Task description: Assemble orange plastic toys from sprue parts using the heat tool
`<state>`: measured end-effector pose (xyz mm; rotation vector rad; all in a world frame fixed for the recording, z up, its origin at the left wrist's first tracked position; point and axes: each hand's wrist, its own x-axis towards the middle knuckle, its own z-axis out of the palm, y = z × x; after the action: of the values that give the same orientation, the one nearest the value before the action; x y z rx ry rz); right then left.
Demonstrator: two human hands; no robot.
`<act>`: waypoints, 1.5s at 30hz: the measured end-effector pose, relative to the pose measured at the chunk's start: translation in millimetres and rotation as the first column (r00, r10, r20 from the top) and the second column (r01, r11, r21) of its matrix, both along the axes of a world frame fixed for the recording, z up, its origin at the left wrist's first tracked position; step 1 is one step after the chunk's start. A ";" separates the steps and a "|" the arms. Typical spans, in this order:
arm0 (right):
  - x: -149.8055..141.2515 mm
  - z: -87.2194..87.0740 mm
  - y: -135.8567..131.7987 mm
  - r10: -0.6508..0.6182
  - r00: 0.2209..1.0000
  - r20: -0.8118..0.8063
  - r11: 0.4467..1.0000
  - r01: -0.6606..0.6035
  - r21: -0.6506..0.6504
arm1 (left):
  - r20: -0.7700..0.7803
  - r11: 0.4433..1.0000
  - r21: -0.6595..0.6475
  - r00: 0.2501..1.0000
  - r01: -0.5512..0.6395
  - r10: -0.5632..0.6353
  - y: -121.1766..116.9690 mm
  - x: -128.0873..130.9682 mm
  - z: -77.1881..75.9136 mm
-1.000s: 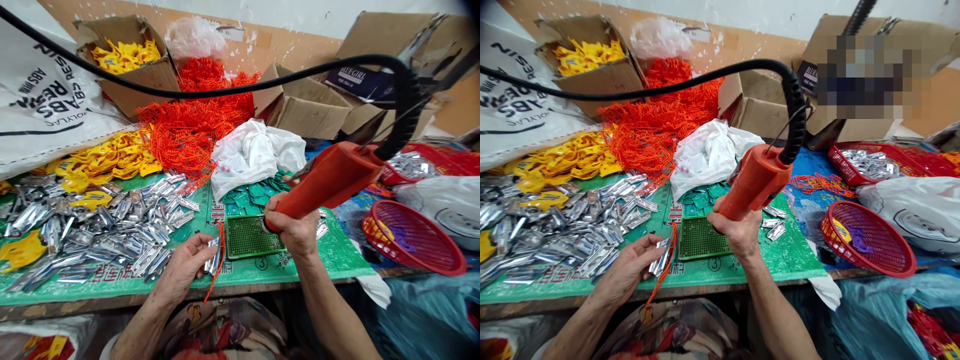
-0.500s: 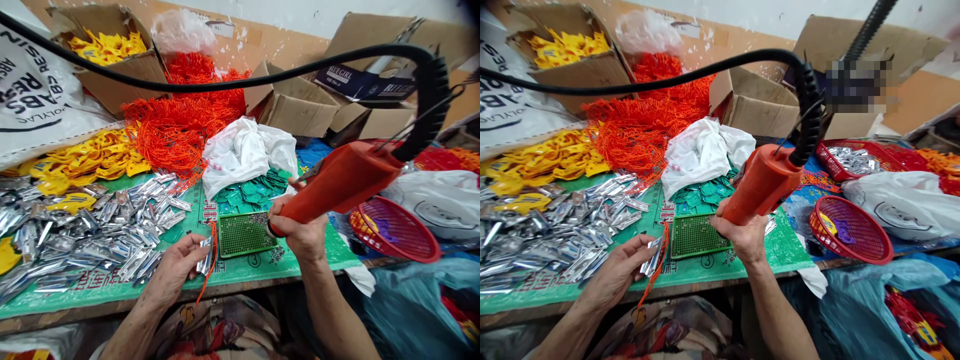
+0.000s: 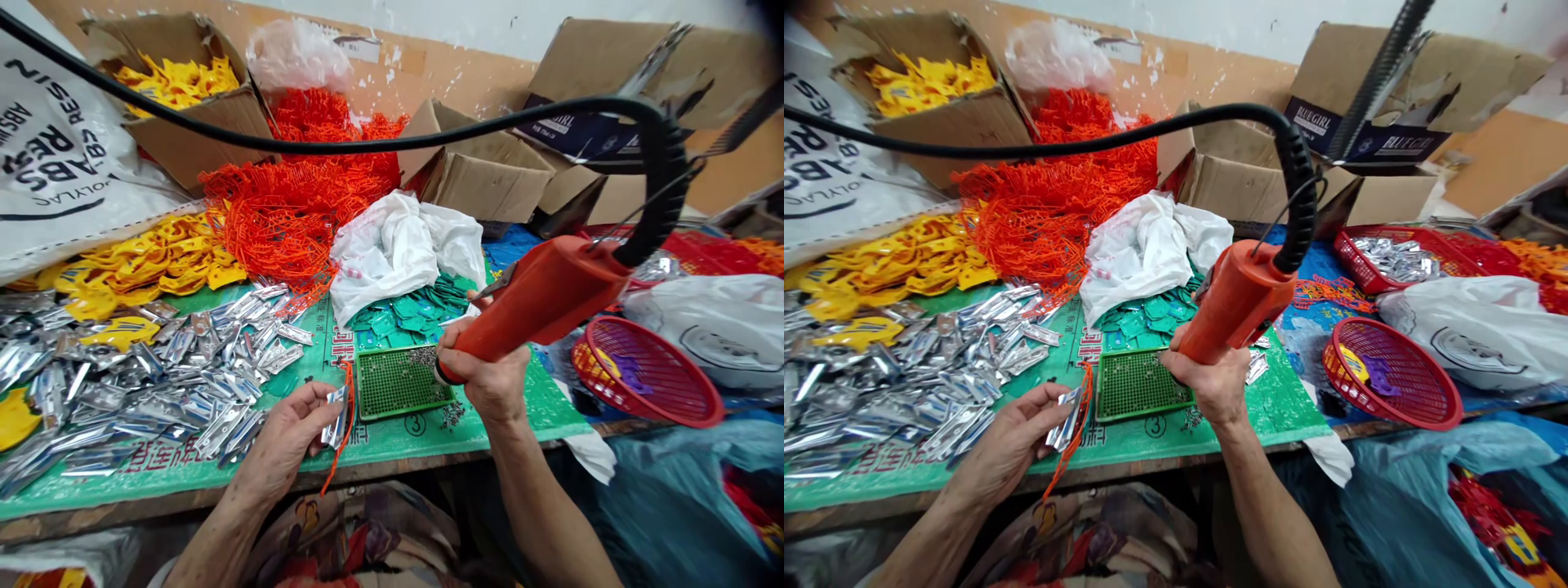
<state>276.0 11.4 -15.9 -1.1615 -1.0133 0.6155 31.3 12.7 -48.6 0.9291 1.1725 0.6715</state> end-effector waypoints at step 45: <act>-98.0 53.8 -10.7 0.521 0.750 -0.409 0.840 -0.536 0.086 | 0.139 0.976 0.191 0.981 0.105 -0.133 3.6 -0.6 1.0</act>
<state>178.0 0.7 37.9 -0.7062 -0.9540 1.2881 30.6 16.2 -47.6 1.0754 0.9236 0.7478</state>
